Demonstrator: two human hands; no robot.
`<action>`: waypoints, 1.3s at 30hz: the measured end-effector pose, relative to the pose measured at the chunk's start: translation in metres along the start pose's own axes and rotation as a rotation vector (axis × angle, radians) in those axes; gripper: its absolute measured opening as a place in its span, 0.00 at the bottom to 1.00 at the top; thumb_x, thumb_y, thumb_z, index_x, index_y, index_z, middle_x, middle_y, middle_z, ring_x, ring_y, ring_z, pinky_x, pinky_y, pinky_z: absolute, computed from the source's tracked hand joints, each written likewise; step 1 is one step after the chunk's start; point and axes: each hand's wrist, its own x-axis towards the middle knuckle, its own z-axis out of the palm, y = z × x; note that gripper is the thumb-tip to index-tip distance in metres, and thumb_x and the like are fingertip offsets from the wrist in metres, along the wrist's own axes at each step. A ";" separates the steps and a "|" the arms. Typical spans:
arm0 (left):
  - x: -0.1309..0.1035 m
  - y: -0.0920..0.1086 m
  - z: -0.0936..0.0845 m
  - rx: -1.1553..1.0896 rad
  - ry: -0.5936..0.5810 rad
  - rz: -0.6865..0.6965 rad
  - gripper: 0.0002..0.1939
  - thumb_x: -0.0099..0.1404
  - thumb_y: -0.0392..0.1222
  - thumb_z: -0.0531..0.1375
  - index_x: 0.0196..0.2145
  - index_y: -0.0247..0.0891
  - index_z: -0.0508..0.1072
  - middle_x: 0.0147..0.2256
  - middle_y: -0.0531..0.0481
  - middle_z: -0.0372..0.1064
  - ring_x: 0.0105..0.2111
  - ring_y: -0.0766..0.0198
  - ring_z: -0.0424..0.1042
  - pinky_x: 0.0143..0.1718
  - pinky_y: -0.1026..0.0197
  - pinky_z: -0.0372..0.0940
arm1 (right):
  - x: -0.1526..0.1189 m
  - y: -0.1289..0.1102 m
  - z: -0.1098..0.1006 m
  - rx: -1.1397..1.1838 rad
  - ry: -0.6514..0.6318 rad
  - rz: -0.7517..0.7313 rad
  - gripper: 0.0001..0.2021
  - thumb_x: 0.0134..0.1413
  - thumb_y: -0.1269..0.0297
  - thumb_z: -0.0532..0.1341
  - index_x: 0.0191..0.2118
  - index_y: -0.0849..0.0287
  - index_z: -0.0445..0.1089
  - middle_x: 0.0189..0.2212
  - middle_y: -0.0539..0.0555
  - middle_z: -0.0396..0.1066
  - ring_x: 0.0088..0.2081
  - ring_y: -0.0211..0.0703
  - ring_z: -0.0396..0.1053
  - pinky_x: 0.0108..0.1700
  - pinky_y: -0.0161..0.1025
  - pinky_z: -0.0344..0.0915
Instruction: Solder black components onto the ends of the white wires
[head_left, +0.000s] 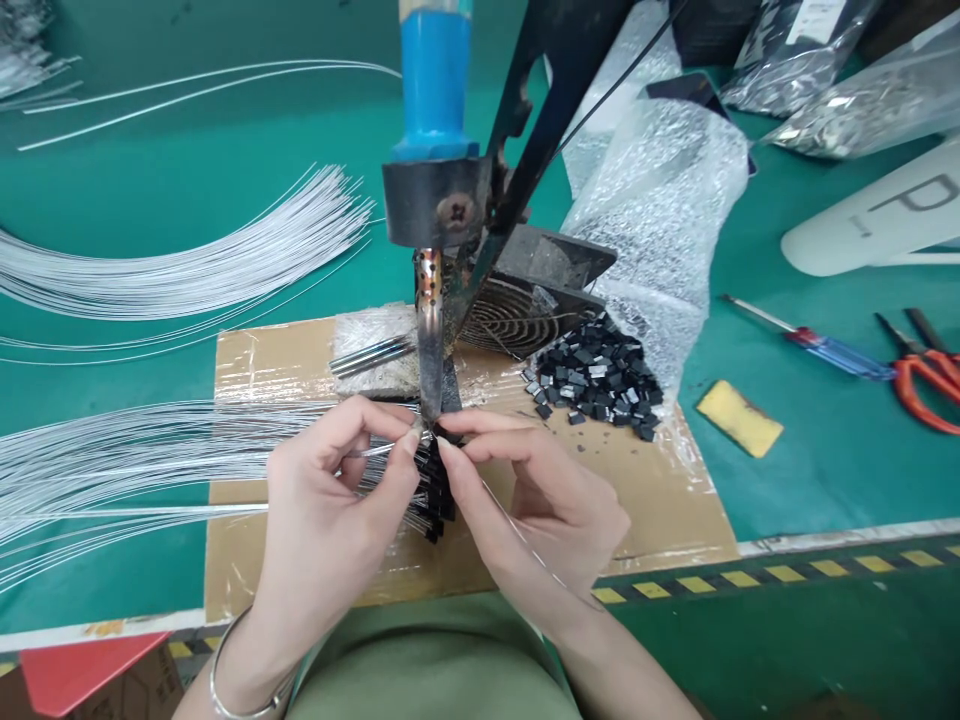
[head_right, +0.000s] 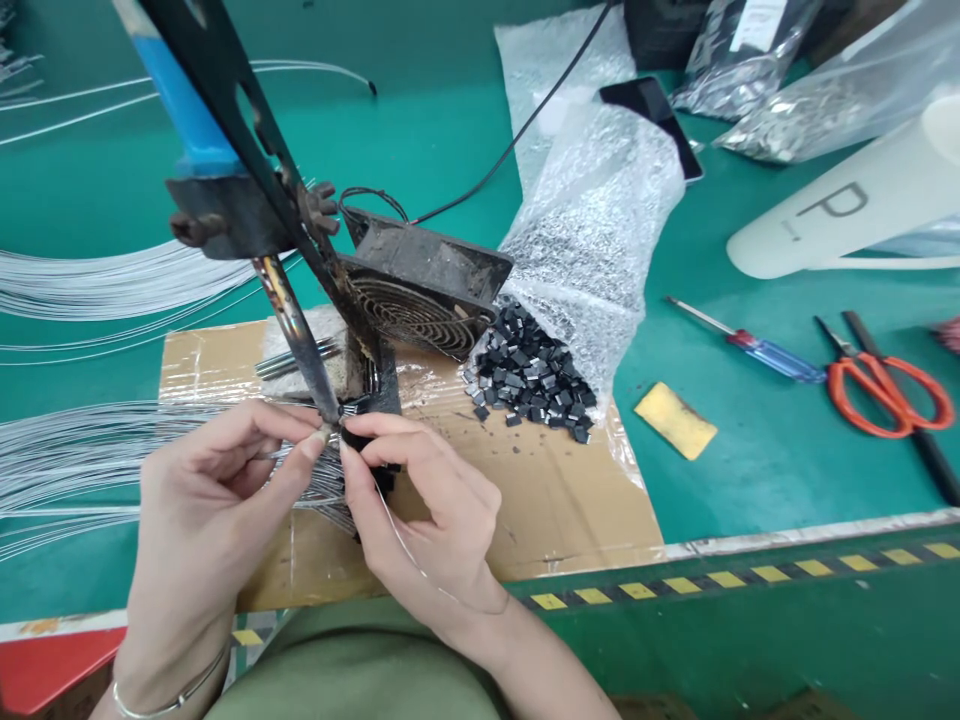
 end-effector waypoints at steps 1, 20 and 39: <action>0.000 0.001 0.000 -0.004 0.003 -0.004 0.07 0.66 0.35 0.66 0.29 0.41 0.77 0.33 0.53 0.79 0.33 0.65 0.74 0.29 0.64 0.63 | 0.000 0.000 0.000 0.001 0.000 0.000 0.11 0.59 0.79 0.68 0.39 0.53 0.76 0.42 0.52 0.83 0.43 0.44 0.82 0.49 0.42 0.78; 0.000 -0.004 0.000 0.012 -0.018 0.035 0.07 0.67 0.35 0.66 0.30 0.40 0.77 0.34 0.53 0.78 0.30 0.68 0.72 0.27 0.65 0.60 | 0.001 0.001 0.001 -0.002 0.022 -0.018 0.12 0.57 0.80 0.68 0.38 0.53 0.78 0.40 0.52 0.83 0.41 0.44 0.82 0.47 0.42 0.78; -0.001 -0.011 -0.007 0.147 -0.042 0.046 0.06 0.66 0.35 0.65 0.31 0.41 0.77 0.34 0.56 0.80 0.21 0.72 0.61 0.21 0.64 0.54 | 0.005 0.011 -0.023 0.027 0.263 0.217 0.03 0.65 0.67 0.67 0.37 0.56 0.74 0.27 0.47 0.73 0.28 0.38 0.71 0.32 0.36 0.68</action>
